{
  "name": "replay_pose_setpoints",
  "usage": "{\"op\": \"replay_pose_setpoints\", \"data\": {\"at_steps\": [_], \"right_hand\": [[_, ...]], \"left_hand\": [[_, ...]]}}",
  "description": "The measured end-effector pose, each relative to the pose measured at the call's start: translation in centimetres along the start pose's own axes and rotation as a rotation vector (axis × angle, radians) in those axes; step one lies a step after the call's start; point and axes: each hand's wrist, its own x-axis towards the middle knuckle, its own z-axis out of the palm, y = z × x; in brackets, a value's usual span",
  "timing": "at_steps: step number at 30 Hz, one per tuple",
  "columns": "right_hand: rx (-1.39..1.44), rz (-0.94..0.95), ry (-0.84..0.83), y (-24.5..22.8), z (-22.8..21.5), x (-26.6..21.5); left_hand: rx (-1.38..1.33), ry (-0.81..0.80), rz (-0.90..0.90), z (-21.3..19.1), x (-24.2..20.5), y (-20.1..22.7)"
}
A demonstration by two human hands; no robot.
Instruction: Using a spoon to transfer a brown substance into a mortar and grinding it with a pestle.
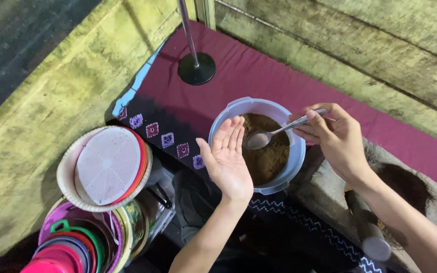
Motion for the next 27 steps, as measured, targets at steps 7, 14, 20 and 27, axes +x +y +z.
{"op": "replay_pose_setpoints", "data": {"at_steps": [7, 14, 20, 27], "right_hand": [[-0.142, -0.086, -0.234, 1.4, 2.5, 1.6], [-0.456, -0.193, -0.449, 2.5, 1.9, 2.2], [-0.541, -0.211, -0.550, 1.7, 1.3, 1.8], [-0.556, -0.001, -0.449, 0.2, 1.2, 1.1]], "left_hand": [[0.179, -0.048, -0.044, -0.8, 2.1, 0.8], [0.274, -0.095, -0.024, -1.0, 2.4, 0.3], [0.270, -0.106, 0.000, -1.2, 2.2, -0.1], [0.246, -0.129, -0.024, -0.9, 1.7, 0.4]]}}
